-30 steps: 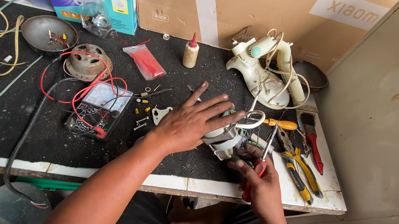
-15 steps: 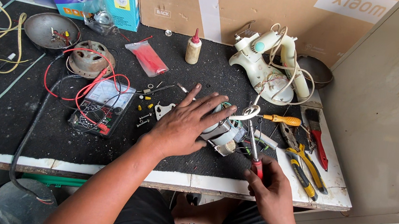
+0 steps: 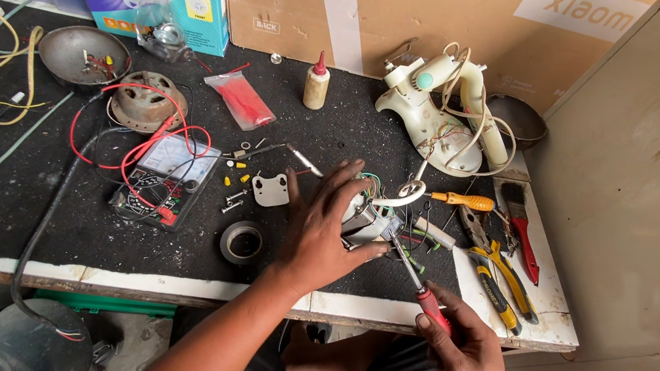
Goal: The person disassembles a small electrical motor using a screwdriver, removing screws and separating the housing to expose the internal components. The person then reassembles the motor by aligning the parts and tightening the screws.
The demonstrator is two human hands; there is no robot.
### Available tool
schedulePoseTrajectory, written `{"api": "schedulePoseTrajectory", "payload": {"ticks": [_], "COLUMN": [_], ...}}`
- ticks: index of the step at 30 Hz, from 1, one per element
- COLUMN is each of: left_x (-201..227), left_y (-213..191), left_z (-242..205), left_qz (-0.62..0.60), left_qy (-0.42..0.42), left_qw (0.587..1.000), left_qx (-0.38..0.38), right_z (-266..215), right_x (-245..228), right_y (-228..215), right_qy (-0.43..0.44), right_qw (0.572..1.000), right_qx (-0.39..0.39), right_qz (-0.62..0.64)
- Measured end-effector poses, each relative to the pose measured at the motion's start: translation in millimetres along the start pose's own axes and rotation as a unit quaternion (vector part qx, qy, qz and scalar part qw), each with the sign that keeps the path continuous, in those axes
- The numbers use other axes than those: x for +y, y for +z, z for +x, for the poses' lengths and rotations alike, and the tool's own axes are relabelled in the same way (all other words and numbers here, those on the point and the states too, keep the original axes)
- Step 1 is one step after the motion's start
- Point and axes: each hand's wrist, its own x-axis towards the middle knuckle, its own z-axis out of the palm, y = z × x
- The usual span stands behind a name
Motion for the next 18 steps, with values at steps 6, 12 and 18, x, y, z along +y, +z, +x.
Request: {"api": "schedulePoseTrajectory", "payload": {"ticks": [6,12,18], "left_x": [1,-1,3], "left_y": [10,19,12], "left_z": [-6,-10,-9], "left_qz": [-0.096,-0.08,-0.058], "left_qy": [0.042,0.052,0.078], "left_qw": [0.991,0.988,0.987], "left_qx": [0.079,0.119,0.126], "right_z": [5,6,9], "right_x": [3,13,37], "right_y": [1,14,21], "right_qy": [-0.028,-0.035,-0.051], "right_qw": [0.999,0.999,0.999], "right_qx": [-0.006,-0.012,0.008], "right_qz": [-0.025,-0.005,0.019]}}
